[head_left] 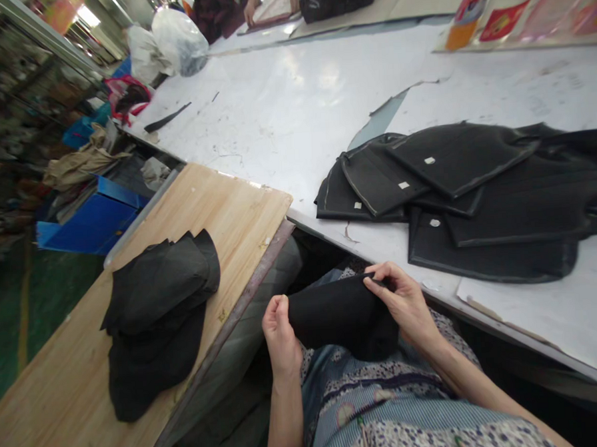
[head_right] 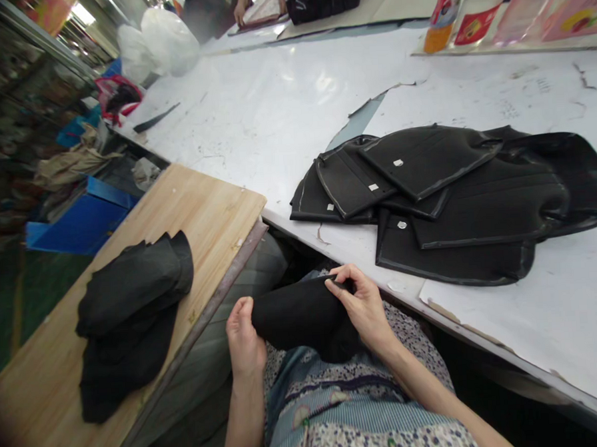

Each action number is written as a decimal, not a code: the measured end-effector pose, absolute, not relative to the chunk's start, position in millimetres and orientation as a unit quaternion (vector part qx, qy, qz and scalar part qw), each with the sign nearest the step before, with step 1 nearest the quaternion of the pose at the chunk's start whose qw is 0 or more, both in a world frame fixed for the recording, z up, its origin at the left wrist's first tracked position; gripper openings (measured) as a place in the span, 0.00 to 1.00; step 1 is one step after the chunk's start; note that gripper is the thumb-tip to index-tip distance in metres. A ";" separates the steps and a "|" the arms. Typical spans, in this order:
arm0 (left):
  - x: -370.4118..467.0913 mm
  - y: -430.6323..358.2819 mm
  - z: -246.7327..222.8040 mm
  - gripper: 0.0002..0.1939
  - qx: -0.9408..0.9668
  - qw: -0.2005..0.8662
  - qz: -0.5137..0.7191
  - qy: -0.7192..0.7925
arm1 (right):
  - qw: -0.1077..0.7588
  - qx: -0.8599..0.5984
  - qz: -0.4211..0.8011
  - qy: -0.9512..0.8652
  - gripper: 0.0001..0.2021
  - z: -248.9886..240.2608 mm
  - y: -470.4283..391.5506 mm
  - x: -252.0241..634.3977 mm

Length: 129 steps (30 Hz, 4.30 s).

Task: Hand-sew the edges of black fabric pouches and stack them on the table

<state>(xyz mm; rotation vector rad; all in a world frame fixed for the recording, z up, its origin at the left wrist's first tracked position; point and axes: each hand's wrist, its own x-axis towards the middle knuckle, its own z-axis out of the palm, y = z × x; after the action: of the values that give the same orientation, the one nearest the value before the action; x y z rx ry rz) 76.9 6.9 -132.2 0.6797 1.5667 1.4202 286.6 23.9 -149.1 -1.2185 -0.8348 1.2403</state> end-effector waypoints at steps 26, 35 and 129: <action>69.7 20.7 -90.4 0.12 0.660 0.433 0.293 0.541 | 0.522 -0.461 0.578 -0.425 0.09 -119.3 31.2 301.9; 65.2 21.9 -87.0 0.11 0.663 0.440 0.281 0.536 | 0.489 -0.462 0.573 -0.469 0.06 -117.7 28.1 302.9; 139.3 18.5 -96.2 0.09 0.434 0.631 0.356 0.536 | 0.381 -0.360 0.624 -0.579 0.22 -103.6 12.5 325.4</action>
<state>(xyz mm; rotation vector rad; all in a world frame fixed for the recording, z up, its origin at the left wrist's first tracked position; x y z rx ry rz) 139.3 18.5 -96.2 0.9928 1.2270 0.8153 325.4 12.5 -103.6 -0.9183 -1.4781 1.5928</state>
